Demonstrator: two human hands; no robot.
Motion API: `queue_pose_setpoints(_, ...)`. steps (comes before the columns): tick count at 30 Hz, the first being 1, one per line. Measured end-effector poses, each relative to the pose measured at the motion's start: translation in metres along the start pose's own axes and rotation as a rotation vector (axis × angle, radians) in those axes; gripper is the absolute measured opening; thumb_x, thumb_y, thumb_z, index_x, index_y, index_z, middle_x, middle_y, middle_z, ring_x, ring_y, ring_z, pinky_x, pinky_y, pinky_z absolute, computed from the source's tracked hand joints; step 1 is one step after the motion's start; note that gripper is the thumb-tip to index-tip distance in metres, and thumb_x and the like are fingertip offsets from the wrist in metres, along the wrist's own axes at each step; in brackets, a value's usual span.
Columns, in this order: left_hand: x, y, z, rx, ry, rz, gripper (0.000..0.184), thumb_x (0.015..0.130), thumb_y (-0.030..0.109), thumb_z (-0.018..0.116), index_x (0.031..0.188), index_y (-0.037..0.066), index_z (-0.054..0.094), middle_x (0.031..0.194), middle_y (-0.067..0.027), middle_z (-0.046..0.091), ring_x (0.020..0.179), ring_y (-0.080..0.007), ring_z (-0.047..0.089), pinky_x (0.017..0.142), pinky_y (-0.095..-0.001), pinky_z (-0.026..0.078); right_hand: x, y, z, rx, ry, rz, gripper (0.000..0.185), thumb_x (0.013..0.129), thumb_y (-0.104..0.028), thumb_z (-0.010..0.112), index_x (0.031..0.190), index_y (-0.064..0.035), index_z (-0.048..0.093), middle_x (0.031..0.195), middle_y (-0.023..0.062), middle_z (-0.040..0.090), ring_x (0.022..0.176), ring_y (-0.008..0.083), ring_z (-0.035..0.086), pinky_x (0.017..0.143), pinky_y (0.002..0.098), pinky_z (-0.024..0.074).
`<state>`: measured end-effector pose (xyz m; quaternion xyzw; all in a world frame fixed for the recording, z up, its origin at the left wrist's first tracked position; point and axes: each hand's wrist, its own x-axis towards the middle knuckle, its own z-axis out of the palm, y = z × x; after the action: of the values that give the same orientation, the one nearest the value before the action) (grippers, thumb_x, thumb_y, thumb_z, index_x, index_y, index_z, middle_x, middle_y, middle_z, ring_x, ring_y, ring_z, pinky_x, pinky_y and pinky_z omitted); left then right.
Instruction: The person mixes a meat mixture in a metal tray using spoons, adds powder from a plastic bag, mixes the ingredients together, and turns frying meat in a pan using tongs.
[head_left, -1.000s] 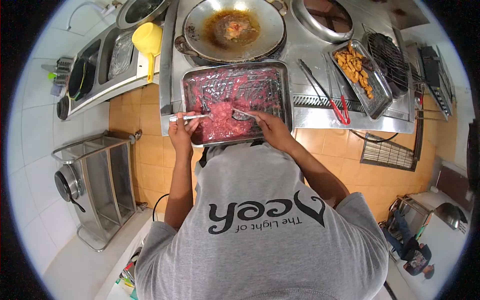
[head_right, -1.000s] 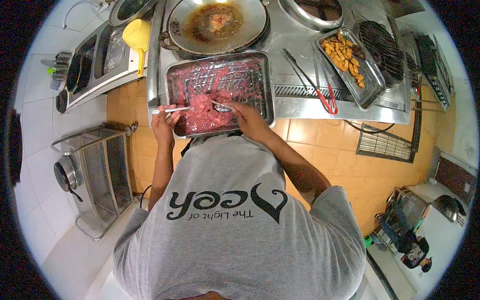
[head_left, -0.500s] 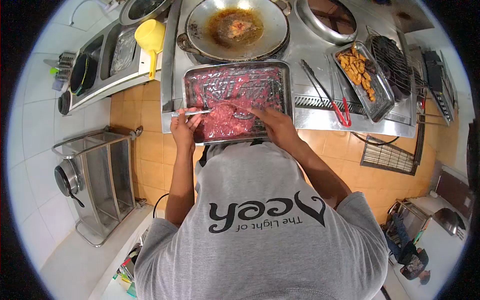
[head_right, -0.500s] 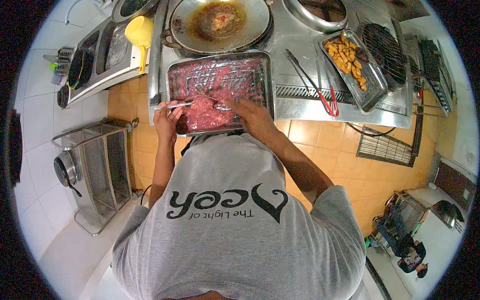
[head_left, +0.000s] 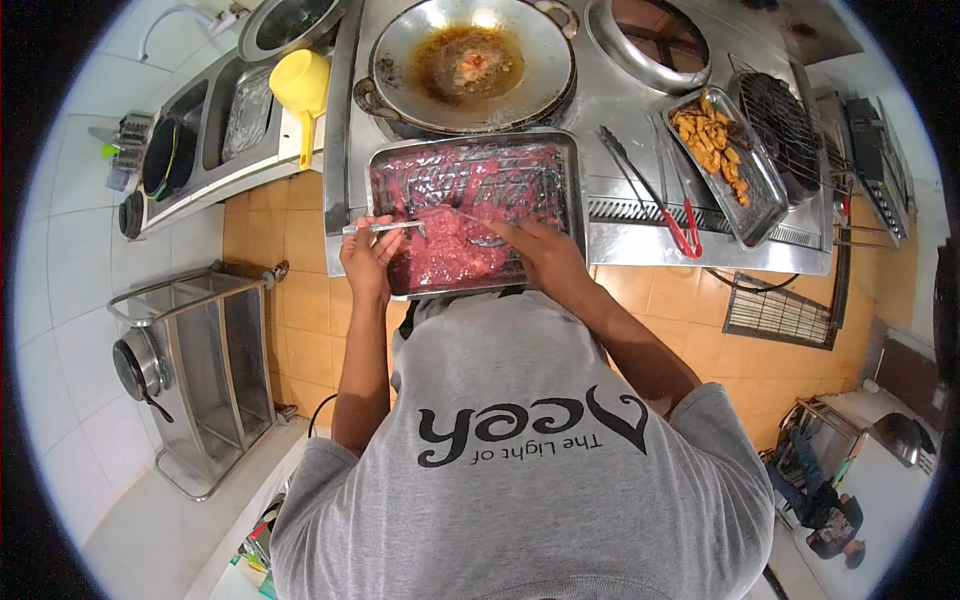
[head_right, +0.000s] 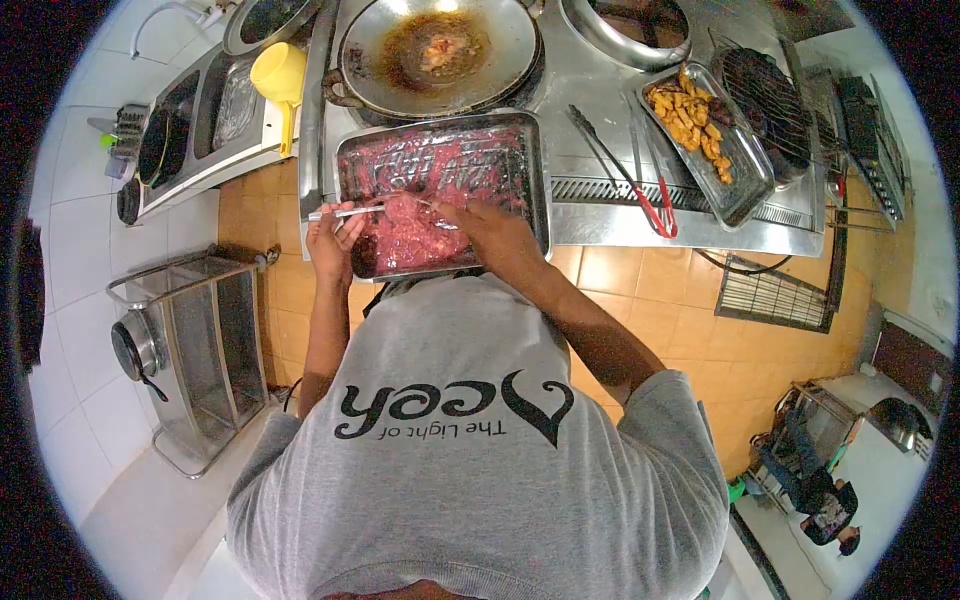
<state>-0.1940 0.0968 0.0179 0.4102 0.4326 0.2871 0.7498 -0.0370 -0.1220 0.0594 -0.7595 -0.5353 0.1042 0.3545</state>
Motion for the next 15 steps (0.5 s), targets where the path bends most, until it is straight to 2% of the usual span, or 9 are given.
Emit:
queue_pose_setpoints(3, 0.001, -0.003, 0.000, -0.008, -0.010, -0.013, 0.022, 0.094, 0.025, 0.045, 0.096, 0.004, 0.048, 0.092, -0.0143, 0.061, 0.077, -0.0233, 0.064, 0.067, -0.0304, 0.056, 0.000, 0.010, 0.005, 0.047, -0.051, 0.024, 0.049, 0.072, 0.005, 0.054, 0.117, -0.0133, 0.053, 0.079, 0.0118, 0.051, 0.073, 0.0303, 0.054, 0.063, 0.0386, 0.0456)
queue_pose_setpoints(6, 0.000, -0.003, -0.002, -0.017, -0.008, -0.001, 0.021, 0.094, 0.025, 0.045, 0.097, 0.004, 0.048, 0.093, -0.0143, 0.061, 0.078, -0.0230, 0.064, 0.068, -0.0305, 0.056, 0.001, 0.011, 0.003, -0.069, -0.039, 0.082, 0.052, 0.071, -0.001, 0.054, 0.120, -0.0191, 0.051, 0.089, 0.0086, 0.055, 0.080, 0.0293, 0.059, 0.067, 0.0389, 0.0499)
queue_pose_setpoints(9, 0.006, 0.001, -0.005, 0.007, -0.001, 0.060, 0.021, 0.094, 0.024, 0.044, 0.098, 0.003, 0.047, 0.096, -0.0149, 0.059, 0.080, -0.0232, 0.063, 0.070, -0.0309, 0.055, 0.000, 0.015, 0.003, 0.033, -0.080, -0.039, 0.050, 0.073, 0.004, 0.053, 0.120, -0.0149, 0.052, 0.085, 0.0133, 0.055, 0.078, 0.0330, 0.056, 0.068, 0.0389, 0.0471)
queue_pose_setpoints(12, 0.013, 0.014, -0.013, 0.052, 0.072, 0.146, 0.022, 0.095, 0.023, 0.043, 0.099, 0.002, 0.046, 0.099, -0.0157, 0.058, 0.082, -0.0234, 0.062, 0.072, -0.0308, 0.054, -0.007, 0.024, -0.012, -0.025, -0.207, -0.036, 0.050, 0.074, 0.004, 0.052, 0.121, -0.0152, 0.051, 0.088, 0.0140, 0.057, 0.080, 0.0336, 0.057, 0.069, 0.0406, 0.0472)
queue_pose_setpoints(15, 0.018, 0.033, -0.004, 0.136, 0.123, 0.264, 0.023, 0.095, 0.021, 0.042, 0.101, 0.000, 0.047, 0.103, -0.0160, 0.057, 0.085, -0.0222, 0.061, 0.077, -0.0295, 0.051, -0.016, 0.039, -0.017, 0.001, -0.005, 0.109, 0.047, 0.077, 0.002, 0.049, 0.121, -0.0153, 0.050, 0.091, 0.0144, 0.059, 0.083, 0.0336, 0.058, 0.073, 0.0407, 0.0480)
